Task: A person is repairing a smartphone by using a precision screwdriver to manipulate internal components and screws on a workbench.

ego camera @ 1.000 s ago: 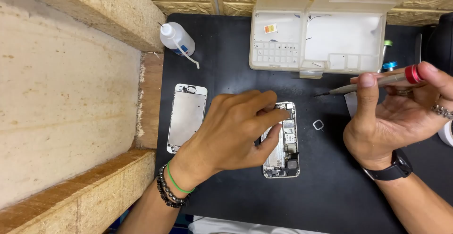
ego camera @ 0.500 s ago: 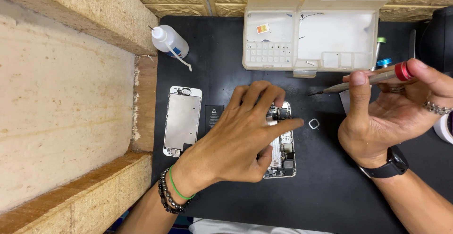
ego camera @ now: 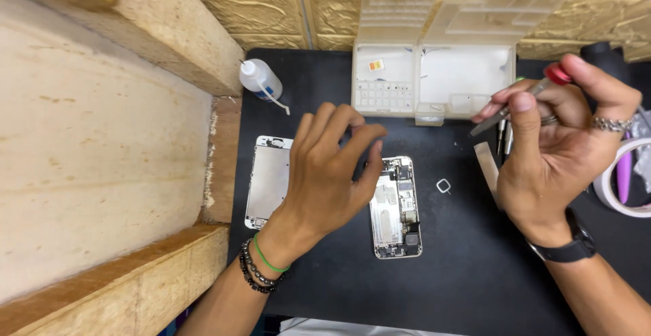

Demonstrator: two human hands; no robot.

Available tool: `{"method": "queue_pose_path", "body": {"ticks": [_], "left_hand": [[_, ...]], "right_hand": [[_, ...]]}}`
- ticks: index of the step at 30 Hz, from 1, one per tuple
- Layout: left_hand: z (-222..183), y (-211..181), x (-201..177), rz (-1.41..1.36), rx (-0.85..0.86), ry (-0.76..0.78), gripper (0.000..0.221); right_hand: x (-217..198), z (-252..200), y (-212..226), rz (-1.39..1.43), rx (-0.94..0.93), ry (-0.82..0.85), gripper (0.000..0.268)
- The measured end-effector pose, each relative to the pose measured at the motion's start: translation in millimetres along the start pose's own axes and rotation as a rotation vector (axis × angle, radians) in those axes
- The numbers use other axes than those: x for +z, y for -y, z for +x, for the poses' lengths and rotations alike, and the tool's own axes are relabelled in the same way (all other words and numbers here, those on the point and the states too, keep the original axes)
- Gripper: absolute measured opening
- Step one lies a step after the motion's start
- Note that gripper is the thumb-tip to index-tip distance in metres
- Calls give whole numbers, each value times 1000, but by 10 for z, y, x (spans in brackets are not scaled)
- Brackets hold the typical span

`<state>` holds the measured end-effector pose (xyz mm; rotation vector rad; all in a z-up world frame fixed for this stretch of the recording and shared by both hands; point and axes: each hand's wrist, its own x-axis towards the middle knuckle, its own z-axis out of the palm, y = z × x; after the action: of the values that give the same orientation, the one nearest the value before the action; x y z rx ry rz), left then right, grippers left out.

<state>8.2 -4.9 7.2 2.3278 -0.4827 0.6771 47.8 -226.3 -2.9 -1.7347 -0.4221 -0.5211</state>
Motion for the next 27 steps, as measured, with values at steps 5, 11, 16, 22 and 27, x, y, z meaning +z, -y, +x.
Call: {"method": "queue_pose_path", "body": {"ticks": [5, 11, 16, 22, 27], "left_hand": [[-28, -3, -8, -27, -2, -47, 8], [-21, 11, -39, 0, -67, -113, 9], [16, 10, -122, -55, -50, -140, 11], [36, 10, -59, 25, -19, -162, 15], [144, -59, 155, 383, -102, -26, 48]], "right_hand": [[-91, 240, 371, -46, 42, 192, 25], [-226, 289, 377, -93, 176, 234, 19], [-234, 164, 316, -67, 157, 188, 19], [-153, 61, 384, -74, 115, 169, 15], [-107, 17, 325, -49, 84, 115, 15]]}}
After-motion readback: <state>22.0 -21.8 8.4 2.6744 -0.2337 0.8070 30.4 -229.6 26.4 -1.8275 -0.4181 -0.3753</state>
